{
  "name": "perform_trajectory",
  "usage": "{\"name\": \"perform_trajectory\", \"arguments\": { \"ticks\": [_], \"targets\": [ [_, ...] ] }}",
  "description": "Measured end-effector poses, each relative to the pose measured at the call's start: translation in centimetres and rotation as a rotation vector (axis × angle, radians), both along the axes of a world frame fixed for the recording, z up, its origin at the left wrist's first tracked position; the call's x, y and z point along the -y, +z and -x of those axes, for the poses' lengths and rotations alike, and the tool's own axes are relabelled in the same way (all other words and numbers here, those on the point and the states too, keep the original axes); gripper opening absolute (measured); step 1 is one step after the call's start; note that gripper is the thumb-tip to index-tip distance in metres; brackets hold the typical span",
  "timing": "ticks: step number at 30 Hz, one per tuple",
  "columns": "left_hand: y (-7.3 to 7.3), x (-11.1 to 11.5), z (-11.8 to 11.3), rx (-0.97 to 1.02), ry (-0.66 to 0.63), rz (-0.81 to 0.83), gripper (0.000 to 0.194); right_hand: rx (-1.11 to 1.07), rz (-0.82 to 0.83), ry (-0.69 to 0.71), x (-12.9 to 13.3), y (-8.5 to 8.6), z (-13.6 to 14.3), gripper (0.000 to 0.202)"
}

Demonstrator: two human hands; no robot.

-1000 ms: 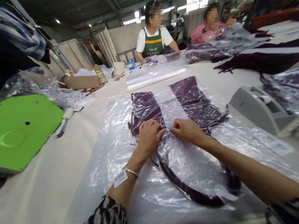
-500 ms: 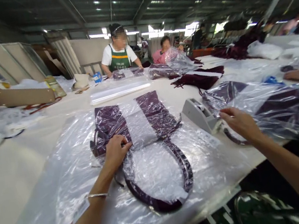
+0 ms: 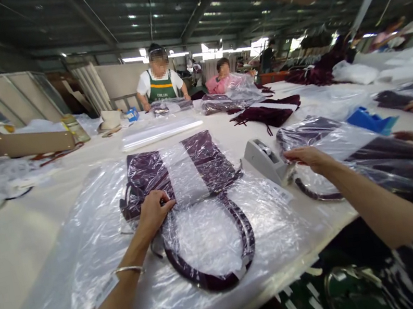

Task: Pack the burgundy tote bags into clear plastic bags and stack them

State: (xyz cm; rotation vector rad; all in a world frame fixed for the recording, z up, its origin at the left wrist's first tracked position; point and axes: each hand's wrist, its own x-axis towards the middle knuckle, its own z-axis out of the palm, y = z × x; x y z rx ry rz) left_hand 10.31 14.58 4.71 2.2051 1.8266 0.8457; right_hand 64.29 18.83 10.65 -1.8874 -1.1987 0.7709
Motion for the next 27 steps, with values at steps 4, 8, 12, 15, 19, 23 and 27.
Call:
{"name": "perform_trajectory", "arguments": {
  "ticks": [4,8,12,15,19,23,27],
  "targets": [
    [-0.2,-0.1,0.1,0.000,-0.006,0.009,0.020,-0.048,0.002,0.028,0.7,0.6,-0.6,0.021],
    [-0.1,-0.1,0.1,0.017,0.002,0.026,0.019,0.020,0.073,0.046,0.6,0.8,0.4,0.025],
    [0.2,0.0,0.0,0.026,-0.008,0.033,0.018,-0.044,0.074,0.015,0.0,0.5,1.9,0.018],
    [0.1,0.1,0.0,0.028,-0.005,0.021,0.018,-0.070,0.012,-0.009,0.8,0.6,2.2,0.018],
    [-0.1,0.2,0.0,0.030,-0.004,-0.018,0.017,-0.057,-0.201,-0.053,3.7,0.7,1.6,0.025],
    [-0.2,0.1,0.1,0.032,-0.010,-0.012,0.016,-0.176,-0.135,-0.102,6.2,-1.0,1.1,0.029],
    [-0.1,0.1,0.0,0.035,-0.002,-0.005,0.017,-0.027,-0.006,0.008,7.8,-3.6,0.2,0.029]
  ]
}}
